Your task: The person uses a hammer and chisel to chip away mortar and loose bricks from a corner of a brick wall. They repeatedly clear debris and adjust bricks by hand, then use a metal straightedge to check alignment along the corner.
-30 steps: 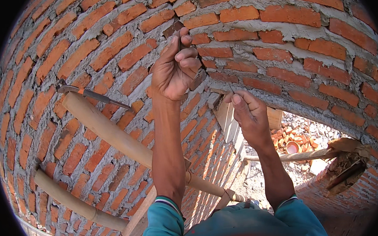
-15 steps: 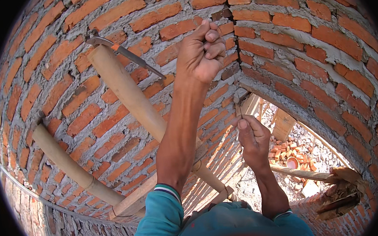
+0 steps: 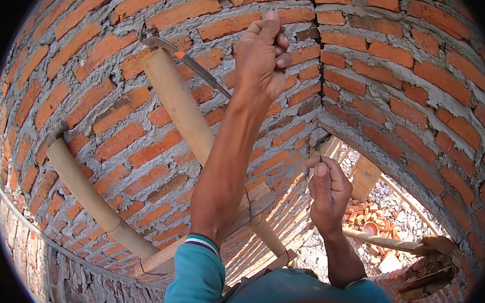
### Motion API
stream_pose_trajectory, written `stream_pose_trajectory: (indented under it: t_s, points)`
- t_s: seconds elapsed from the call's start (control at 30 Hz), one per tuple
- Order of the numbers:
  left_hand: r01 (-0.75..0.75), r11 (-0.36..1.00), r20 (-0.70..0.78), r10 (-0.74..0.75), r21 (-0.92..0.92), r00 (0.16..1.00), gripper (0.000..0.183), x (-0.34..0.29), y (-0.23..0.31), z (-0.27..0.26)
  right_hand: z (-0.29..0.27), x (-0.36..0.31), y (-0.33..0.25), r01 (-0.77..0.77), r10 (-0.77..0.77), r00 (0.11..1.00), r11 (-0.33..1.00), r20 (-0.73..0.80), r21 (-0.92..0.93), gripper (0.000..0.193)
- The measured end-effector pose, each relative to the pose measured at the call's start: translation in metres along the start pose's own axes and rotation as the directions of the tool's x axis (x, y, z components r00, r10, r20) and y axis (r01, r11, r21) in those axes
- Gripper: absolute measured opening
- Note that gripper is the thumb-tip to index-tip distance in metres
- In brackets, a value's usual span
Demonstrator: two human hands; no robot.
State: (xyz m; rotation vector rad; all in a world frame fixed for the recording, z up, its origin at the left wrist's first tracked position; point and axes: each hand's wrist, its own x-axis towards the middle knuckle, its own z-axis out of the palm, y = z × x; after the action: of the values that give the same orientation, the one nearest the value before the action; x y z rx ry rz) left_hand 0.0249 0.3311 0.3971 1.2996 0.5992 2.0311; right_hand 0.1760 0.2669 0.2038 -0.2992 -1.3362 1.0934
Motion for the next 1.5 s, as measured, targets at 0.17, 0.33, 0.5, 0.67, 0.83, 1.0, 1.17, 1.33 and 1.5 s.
stream_pose_trajectory:
  t_s: [0.17,0.33,0.5,0.67,0.83,1.0,1.17,1.33,1.5]
  points:
    - [0.139,0.982,0.127,-0.156,0.131,0.98,0.027,0.005,0.021,-0.008,-0.018,0.019,0.002,-0.011,0.011,1.0,0.999,0.002,-0.046,0.033]
    - [0.117,0.989,0.093,-0.125,0.092,0.988,0.02,0.006,0.035,-0.005,-0.028,0.028,0.005,0.071,-0.072,0.997,0.983,0.0,-0.171,0.029]
    - [0.214,0.966,0.037,-0.211,-0.145,0.977,0.018,0.016,0.027,-0.006,-0.029,0.03,0.01,0.138,-0.13,0.99,0.944,0.047,-0.299,0.023]
    - [0.256,0.914,0.034,-0.258,-0.316,0.965,0.019,0.019,0.016,-0.005,-0.022,0.023,0.01,0.346,-0.295,0.938,0.822,0.181,-0.453,0.019]
    - [0.039,0.994,0.02,-0.041,0.104,0.999,0.022,0.011,0.009,0.0,-0.032,0.019,0.0,0.2,-0.151,0.97,0.941,0.193,-0.272,0.022]
    - [0.19,0.976,0.027,-0.188,-0.107,0.982,0.024,0.012,0.011,0.0,-0.04,0.024,0.004,0.09,-0.085,0.995,0.988,0.044,-0.127,0.035]
    - [0.108,0.989,0.004,-0.109,-0.1,0.994,0.019,0.024,0.009,0.004,-0.041,0.027,0.009,0.087,-0.098,0.994,0.97,-0.038,-0.226,0.032]
    - [0.055,0.994,0.039,-0.058,0.093,0.998,0.02,0.035,0.019,0.001,-0.051,0.051,0.004,0.389,-0.516,0.851,0.741,-0.095,-0.547,0.022]
    - [0.021,0.887,0.035,-0.042,0.461,0.998,0.044,0.029,0.039,0.001,-0.063,0.082,-0.018,0.459,-0.64,0.768,0.576,-0.023,-0.677,0.022]
